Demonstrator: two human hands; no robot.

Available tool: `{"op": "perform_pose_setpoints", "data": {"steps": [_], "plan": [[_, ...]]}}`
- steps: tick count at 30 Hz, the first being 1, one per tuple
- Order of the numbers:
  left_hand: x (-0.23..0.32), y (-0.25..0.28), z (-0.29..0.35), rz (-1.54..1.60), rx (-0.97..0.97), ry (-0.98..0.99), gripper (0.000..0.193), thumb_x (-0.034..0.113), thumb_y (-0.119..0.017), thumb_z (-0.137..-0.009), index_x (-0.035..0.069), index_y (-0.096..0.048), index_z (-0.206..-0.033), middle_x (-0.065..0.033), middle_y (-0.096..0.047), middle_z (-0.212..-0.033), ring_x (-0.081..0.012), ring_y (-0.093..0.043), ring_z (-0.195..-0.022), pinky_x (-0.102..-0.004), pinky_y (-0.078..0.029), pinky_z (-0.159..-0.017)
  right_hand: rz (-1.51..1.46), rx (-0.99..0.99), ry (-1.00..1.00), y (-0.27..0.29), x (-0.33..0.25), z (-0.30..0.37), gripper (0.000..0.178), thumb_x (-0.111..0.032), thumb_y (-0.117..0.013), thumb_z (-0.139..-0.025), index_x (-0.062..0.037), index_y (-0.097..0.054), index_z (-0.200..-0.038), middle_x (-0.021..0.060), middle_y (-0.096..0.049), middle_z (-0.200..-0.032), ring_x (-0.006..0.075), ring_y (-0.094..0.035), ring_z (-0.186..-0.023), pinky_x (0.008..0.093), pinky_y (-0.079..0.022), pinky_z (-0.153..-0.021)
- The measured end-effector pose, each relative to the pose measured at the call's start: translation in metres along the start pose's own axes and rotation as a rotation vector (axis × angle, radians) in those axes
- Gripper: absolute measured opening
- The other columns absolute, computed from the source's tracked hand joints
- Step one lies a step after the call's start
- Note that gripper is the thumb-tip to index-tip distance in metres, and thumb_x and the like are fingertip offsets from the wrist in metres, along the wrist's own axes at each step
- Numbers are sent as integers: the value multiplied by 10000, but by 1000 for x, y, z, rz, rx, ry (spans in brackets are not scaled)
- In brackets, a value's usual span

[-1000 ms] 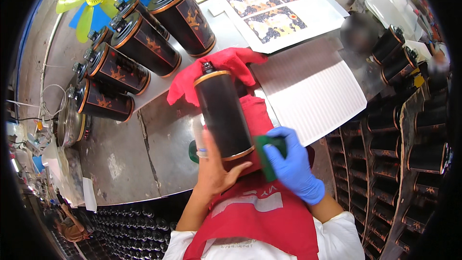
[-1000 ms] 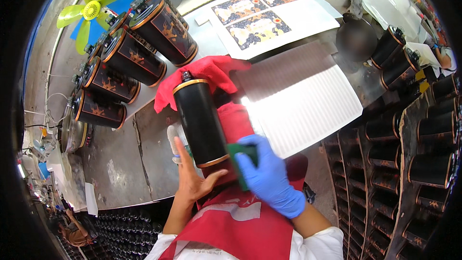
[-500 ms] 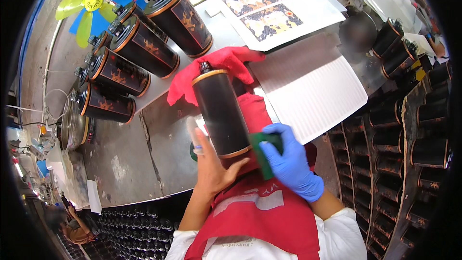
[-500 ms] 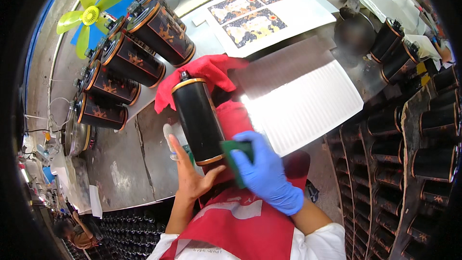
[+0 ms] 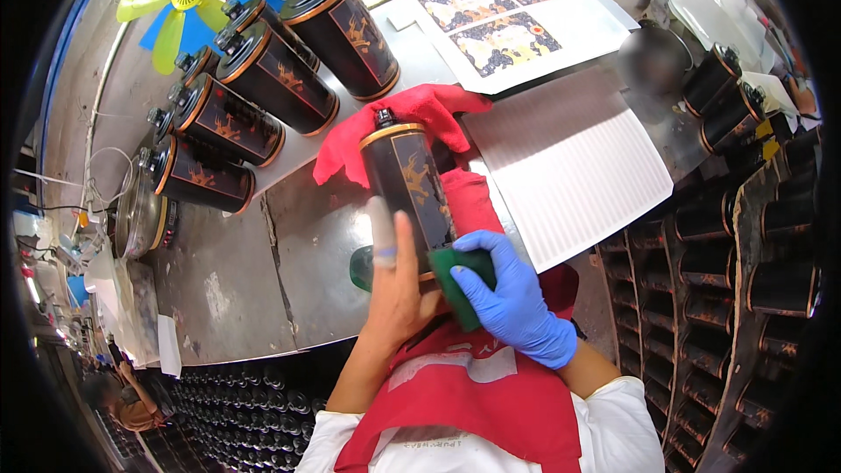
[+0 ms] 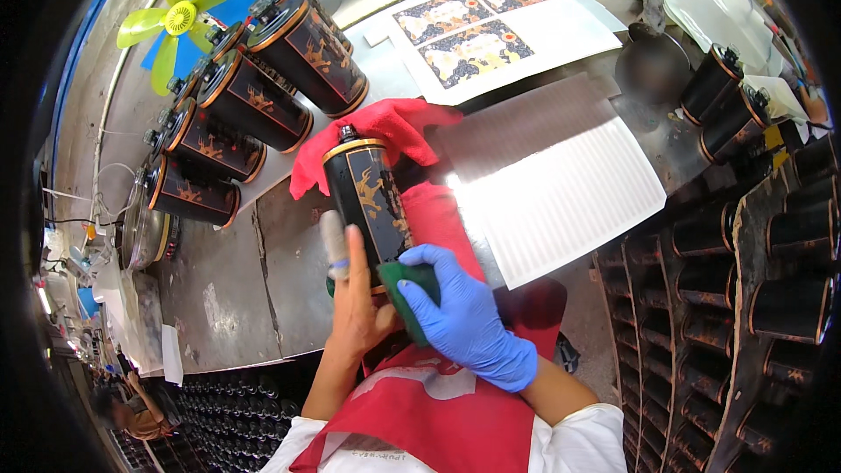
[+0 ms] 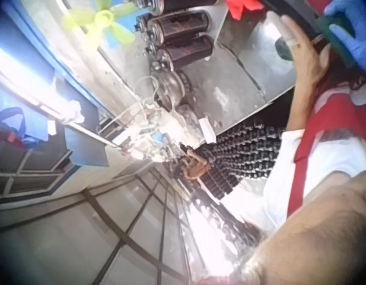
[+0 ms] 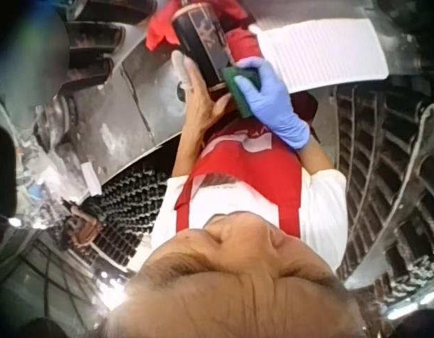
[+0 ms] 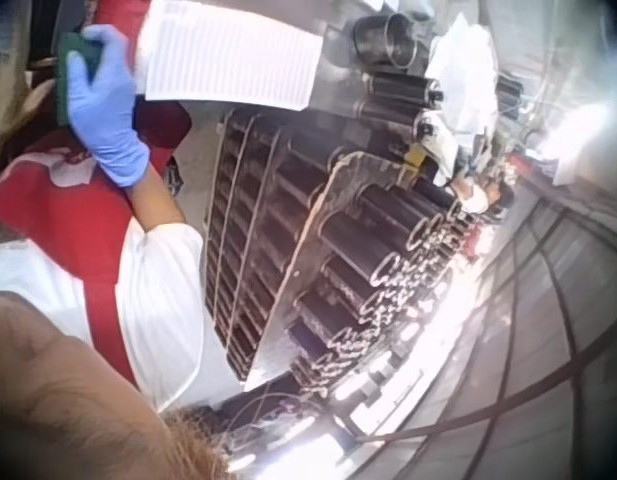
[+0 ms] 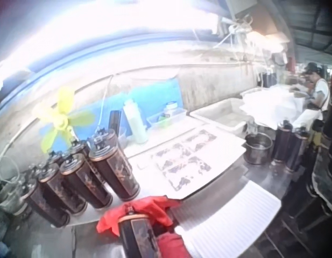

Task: The person applies printed labels and gold foil strips to black cylindrical containers. They smooth each label with a green tool, then place a gold strip around the top and bottom edges, pressing it into place.

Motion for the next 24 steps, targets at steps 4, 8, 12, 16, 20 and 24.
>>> {"op": "perform_pose_setpoints", "data": {"steps": [4,8,12,16,20,24], "plan": [[-14,2,2,-28,38,-90,969,-108,-602,-717,-6,13,-1460,-291,-363,-1353,-402,-484,-1151,-388,-410,-951,45,50,-81,15,42,-1,280,-151,-617,-867,-54,-511,-1108,141,-619,-962,246,-631,-884,318,-489,-780],[-21,-4,12,281,39,95,926,-106,-549,-755,-26,63,-1446,-310,-308,-1390,-433,-405,-1225,-404,-337,-1017,-140,36,-111,15,31,0,265,-124,-601,-882,-31,-508,-1113,123,-606,-995,184,-596,-926,290,-470,-814],[-25,-12,52,-84,225,-94,935,42,-611,-789,-54,56,-1436,-365,-118,-1449,-497,-217,-1332,-486,-167,-1094,-16,14,-138,13,47,1,259,-101,-591,-880,-26,-514,-1116,101,-601,-1001,173,-582,-925,287,-460,-826],[13,-10,46,-484,256,-378,632,195,-630,-807,104,-386,-1383,-211,-477,-1268,-373,-422,-1247,-567,-281,-988,-243,-17,-201,10,48,-5,244,-54,-590,-872,-23,-533,-1107,53,-581,-976,115,-554,-878,247,-460,-780],[60,-2,22,-751,86,-484,483,149,-470,-842,107,-489,-1323,-61,-617,-934,-226,-451,-1268,-511,-273,-1000,-415,-62,-279,34,47,-9,277,-8,-586,-858,-16,-530,-1129,40,-582,-980,92,-556,-869,231,-463,-772],[74,-34,-3,-885,10,-555,400,175,-509,-817,74,-572,-1199,-80,-620,-807,-258,-428,-1287,-597,-128,-1056,-747,-12,-377,79,83,-12,219,-131,-560,-885,-32,-555,-1080,48,-598,-952,138,-573,-885,279,-464,-792]]}}
Point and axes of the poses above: each hand's wrist, its own z-axis away from the middle knuckle, its own y-axis out of the back of the hand, x = y × z, the point moved 4 cm from there along -z, towards the middle knuckle
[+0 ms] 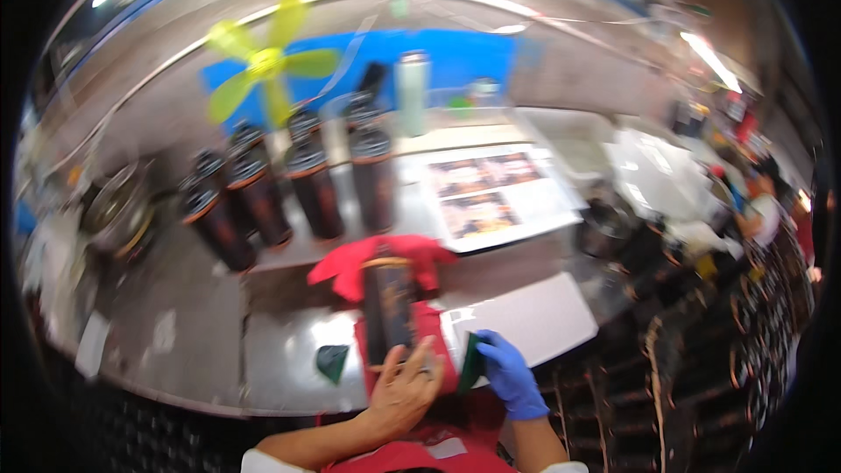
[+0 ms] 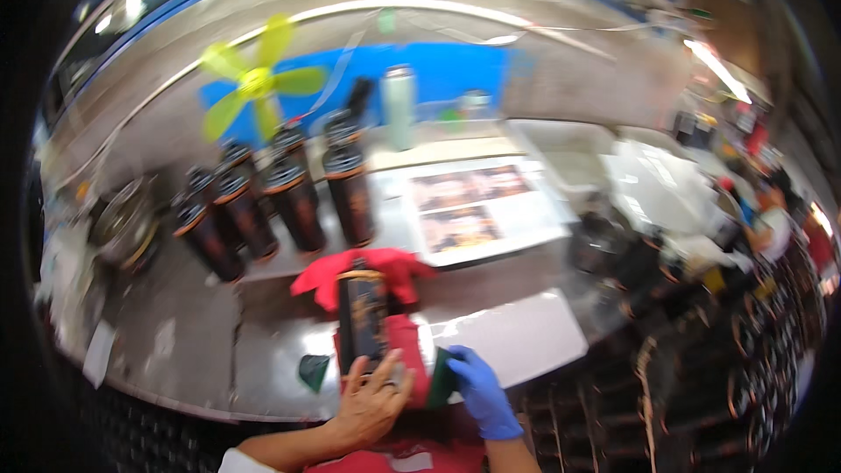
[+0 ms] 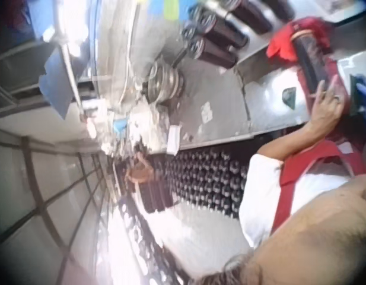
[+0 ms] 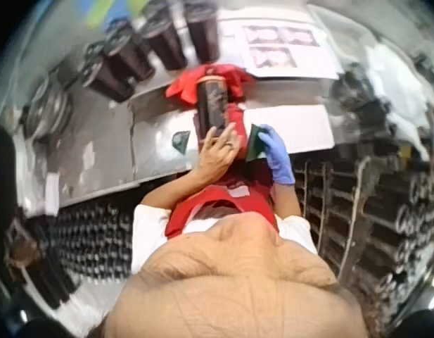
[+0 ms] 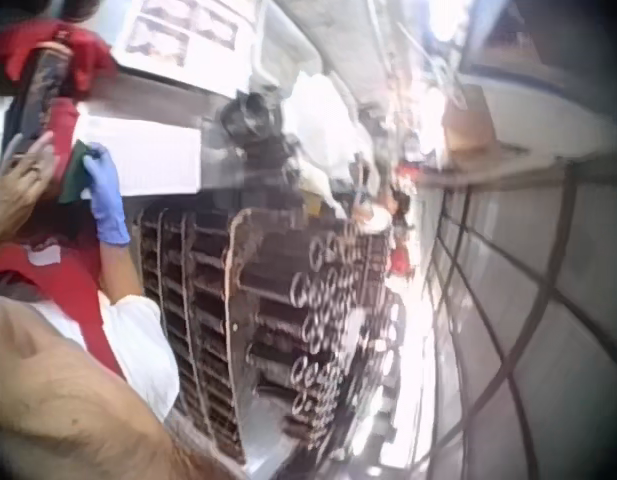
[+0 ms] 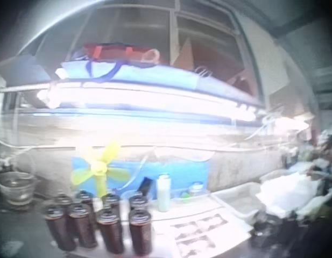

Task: The person applies printed labels and gold foil strips to black cylindrical containers. They smooth each label with a green tool, then place a gold strip around the top and bottom edges, pressing it into place.

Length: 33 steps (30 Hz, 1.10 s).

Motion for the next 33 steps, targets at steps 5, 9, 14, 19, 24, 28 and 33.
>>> {"op": "perform_pose_setpoints", "data": {"steps": [5,9,14,19,24,28,33], "plan": [[-6,41,8,192,288,29,350,214,-589,-810,44,-615,-1114,-78,-599,-747,-271,-568,-1110,-611,-298,-979,468,24,114,-68,-60,-38,292,-310,-584,-911,-22,-629,-940,-17,-559,-755,45,-490,-694,204,-413,-604],[-21,44,22,409,493,9,400,164,-661,-811,45,-579,-1184,-164,-554,-1161,-327,-553,-1019,-534,-381,-906,835,-329,404,-148,-99,-83,316,-265,-605,-874,-50,-585,-1105,97,-647,-895,151,-621,-837,280,-486,-742],[-51,19,91,371,597,472,510,201,-777,-729,10,-593,-1164,-199,-641,-1021,-365,-621,-898,-407,-497,-755,1371,-540,439,-181,-79,-165,394,-352,-589,-796,-111,-613,-1107,134,-660,-918,273,-633,-872,347,-486,-793],[-71,28,119,337,414,673,485,158,-760,-734,-2,-589,-1158,-235,-572,-1084,-367,-555,-993,-443,-445,-877,1470,-542,470,-195,-66,-187,294,-304,-627,-724,-93,-677,-923,134,-666,-906,298,-637,-856,372,-493,-768],[-103,65,71,407,508,331,331,64,-692,-779,24,-618,-1100,-183,-599,-1013,-310,-605,-838,-375,-500,-724,1561,-766,458,-210,-69,-199,300,-301,-651,-711,-41,-682,-859,145,-668,-792,288,-635,-723,371,-493,-674],[-82,160,-37,378,428,-222,315,42,-642,-819,68,-630,-1132,-140,-569,-1028,-263,-591,-799,-350,-505,-694,1383,-816,326,-199,-76,-193,302,-325,-692,-737,-35,-690,-823,106,-665,-721,192,-613,-633,334,-482,-603],[-40,227,-48,-93,381,-425,322,64,-587,-832,148,-658,-1135,-112,-534,-1011,-235,-575,-803,-335,-510,-697,1364,-759,204,-220,-107,-125,286,-315,-710,-756,-35,-695,-815,72,-663,-684,141,-596,-594,311,-478,-563]]}}
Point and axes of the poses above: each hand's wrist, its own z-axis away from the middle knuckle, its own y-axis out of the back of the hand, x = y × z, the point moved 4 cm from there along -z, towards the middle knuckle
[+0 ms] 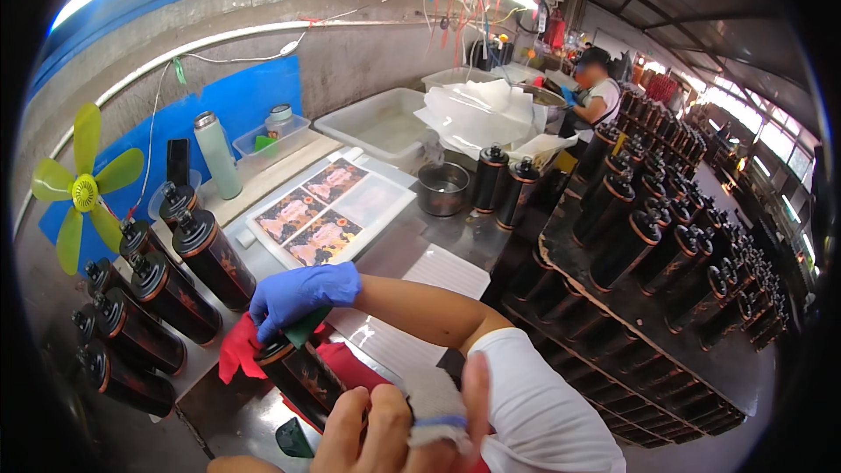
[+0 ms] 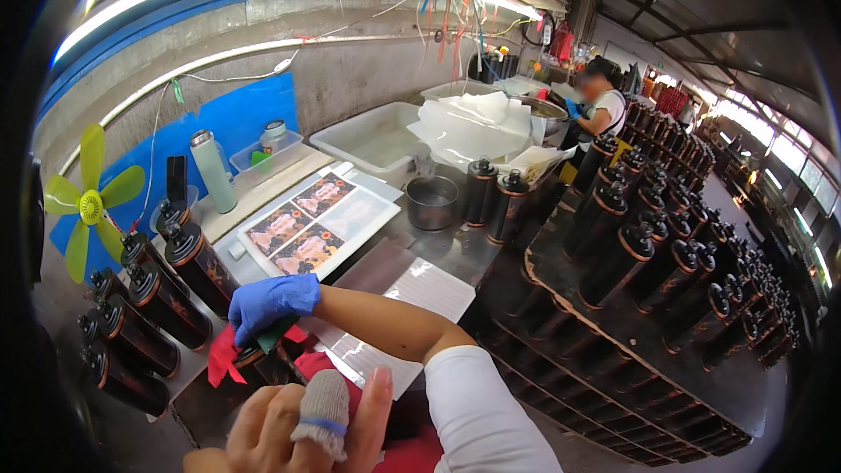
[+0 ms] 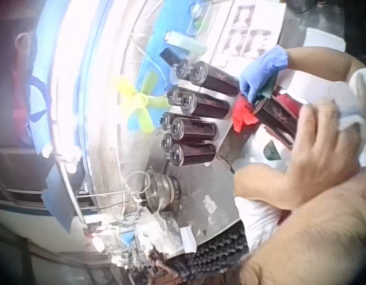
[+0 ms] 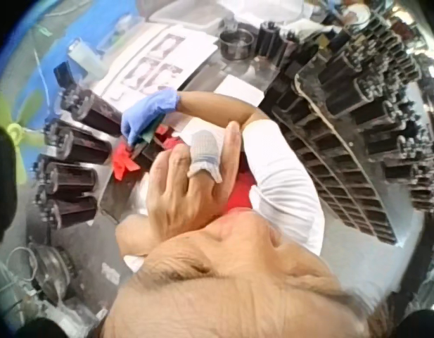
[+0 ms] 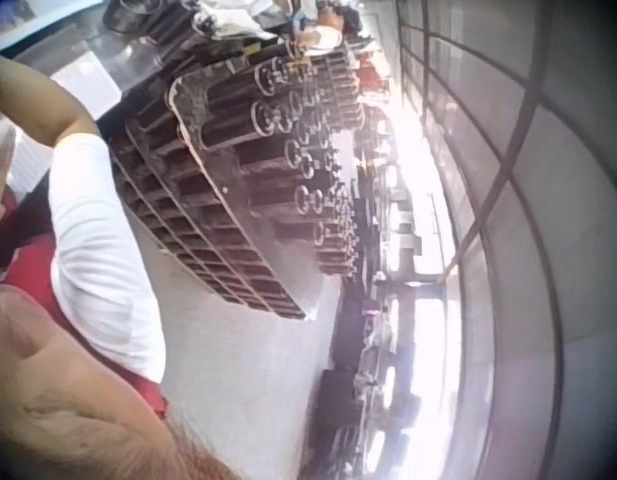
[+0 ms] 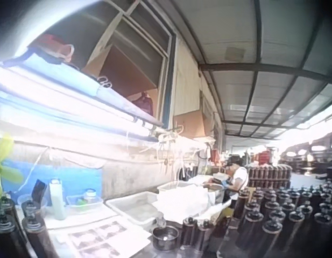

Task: The person applies printed labels and gold foil strips to black cylindrical containers. They smooth each label with a green tool, then place a gold strip around the top and bottom edges, pressing it into place.

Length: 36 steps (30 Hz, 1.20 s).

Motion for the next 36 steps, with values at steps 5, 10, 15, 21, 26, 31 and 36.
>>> {"op": "perform_pose_setpoints", "data": {"steps": [5,10,15,21,26,31,36], "plan": [[-8,37,14,30,-59,306,326,235,-593,-860,159,-636,-1173,-81,-547,-1028,-220,-563,-852,-369,-488,-762,142,240,29,-10,-51,73,324,-365,-653,-776,-47,-654,-835,148,-648,-787,275,-626,-725,362,-485,-680],[-15,63,31,45,-120,453,553,338,-686,-757,173,-563,-1269,-71,-561,-1118,-237,-557,-937,-370,-464,-817,232,446,105,-38,-58,124,291,-352,-646,-824,-65,-610,-852,144,-635,-774,327,-615,-722,380,-477,-635],[-17,77,64,83,-64,519,671,200,-669,-809,67,-374,-1397,-119,-583,-1156,-222,-588,-1021,-348,-482,-797,226,625,82,-36,-61,174,226,-295,-660,-832,-74,-647,-876,118,-650,-794,281,-634,-726,334,-496,-655],[7,106,26,74,-32,347,609,197,-621,-833,28,-377,-1365,-101,-587,-1080,-209,-601,-947,-325,-488,-749,296,968,-222,39,-43,262,240,-305,-676,-797,-70,-679,-849,136,-655,-770,270,-652,-708,328,-498,-656],[11,88,15,77,-86,241,558,182,-597,-821,10,-415,-1320,-93,-579,-1046,-199,-590,-932,-303,-479,-729,548,1112,-530,100,16,322,300,-369,-659,-776,-71,-675,-807,137,-662,-772,303,-647,-729,377,-503,-688],[5,61,-3,84,-192,135,512,168,-573,-809,-8,-454,-1276,-84,-572,-1012,-189,-578,-917,-282,-470,-709,811,1110,-857,138,106,355,290,-378,-608,-784,-92,-658,-783,119,-660,-745,312,-639,-724,402,-498,-664],[-3,34,-14,95,-331,76,472,153,-549,-797,-26,-492,-1231,-75,-564,-978,-180,-567,-902,-261,-461,-689,846,1169,-982,174,193,373,299,-383,-588,-774,-92,-659,-775,138,-654,-728,319,-644,-714,428,-502,-655]]}}
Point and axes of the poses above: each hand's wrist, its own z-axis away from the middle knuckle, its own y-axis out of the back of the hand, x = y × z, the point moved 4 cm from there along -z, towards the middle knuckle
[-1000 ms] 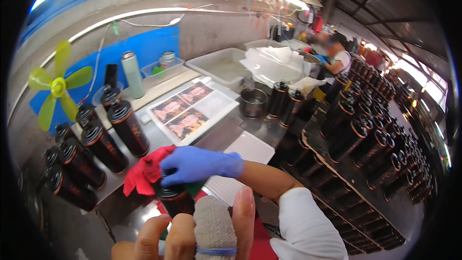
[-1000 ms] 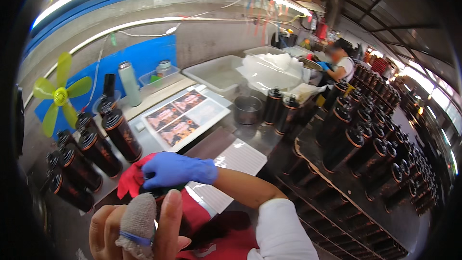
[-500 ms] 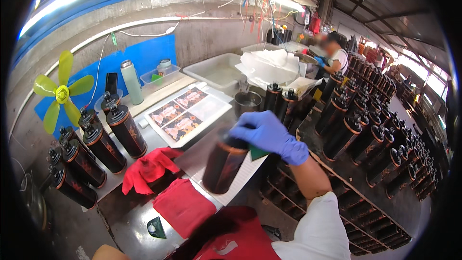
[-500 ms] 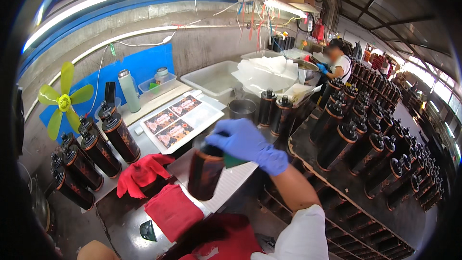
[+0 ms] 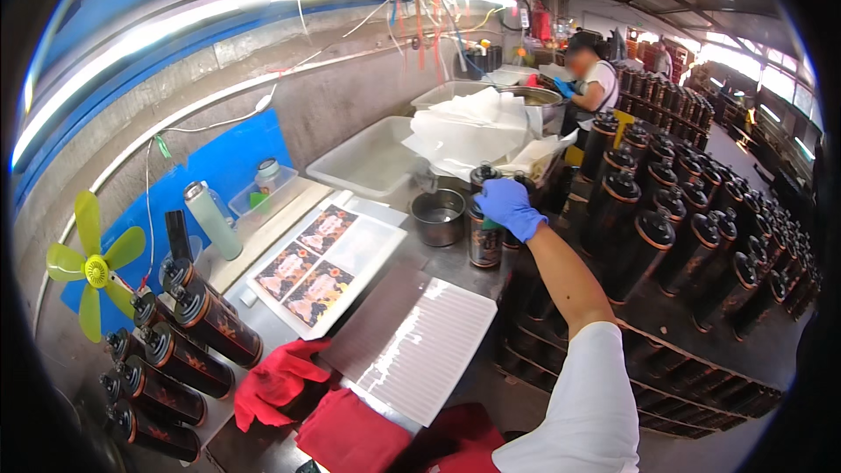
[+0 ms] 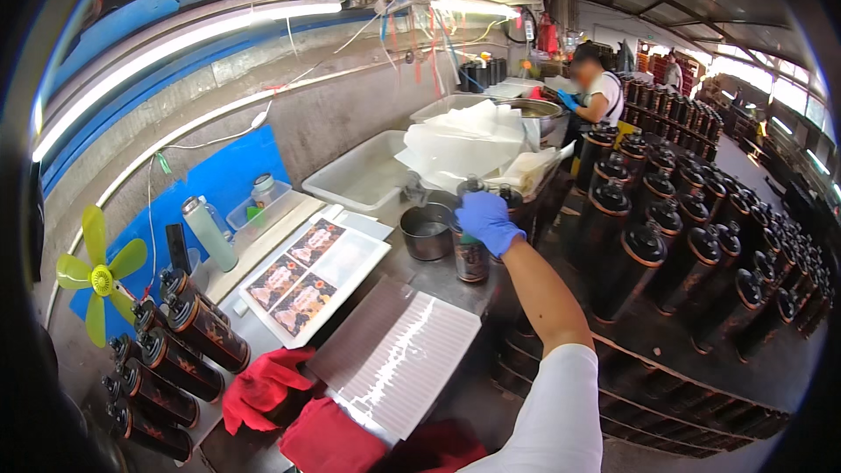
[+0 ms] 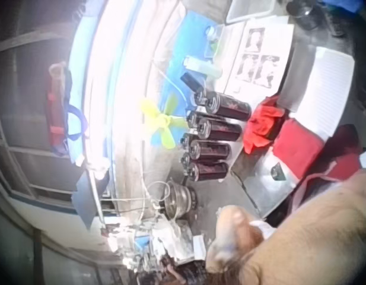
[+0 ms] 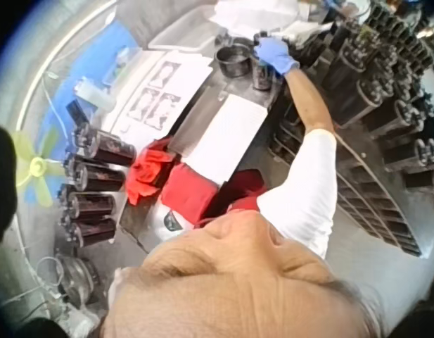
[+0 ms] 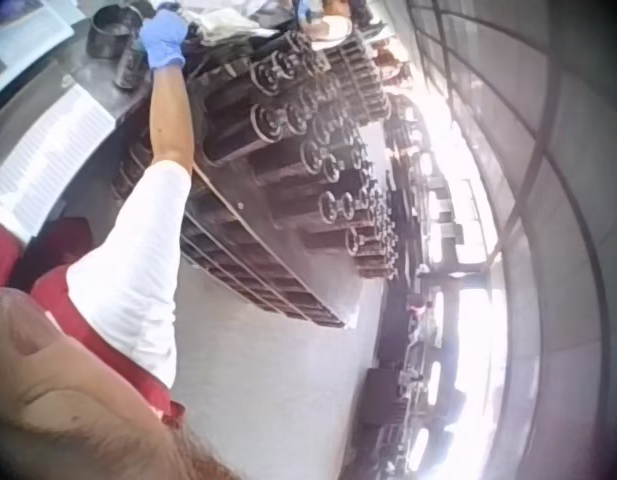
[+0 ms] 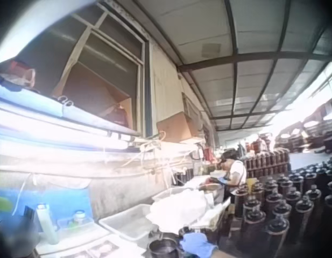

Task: The person applies printed labels and gold foil strips to black cylindrical containers. They smooth each label with a green tool, then place a gold strip around the top and bottom edges, pressing it into place.

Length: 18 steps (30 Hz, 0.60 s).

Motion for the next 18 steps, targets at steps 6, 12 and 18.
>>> {"op": "perform_pose_setpoints", "data": {"steps": [6,12,18], "plan": [[-18,-48,-9,53,-199,0,435,136,-520,-783,-47,-538,-1177,-64,-555,-937,-168,-553,-883,-236,-450,-665,-39,4,-23,-39,-5,-26,322,-412,-599,-766,-99,-646,-823,158,-652,-755,344,-638,-719,454,-496,-649],[-33,-173,20,353,-257,66,317,114,-553,-770,-71,-532,-1026,-104,-601,-825,-215,-608,-702,-323,-488,-508,-244,-108,104,-9,-10,-14,397,-319,-649,-812,14,-610,-1026,205,-644,-911,352,-614,-823,417,-473,-748],[-17,-198,145,830,-269,468,446,213,-595,-854,36,-482,-1247,-139,-575,-902,-267,-609,-810,-383,-494,-660,-371,-415,347,45,-148,69,274,-205,-583,-895,14,-620,-1055,96,-640,-921,198,-566,-829,312,-466,-713]]}}
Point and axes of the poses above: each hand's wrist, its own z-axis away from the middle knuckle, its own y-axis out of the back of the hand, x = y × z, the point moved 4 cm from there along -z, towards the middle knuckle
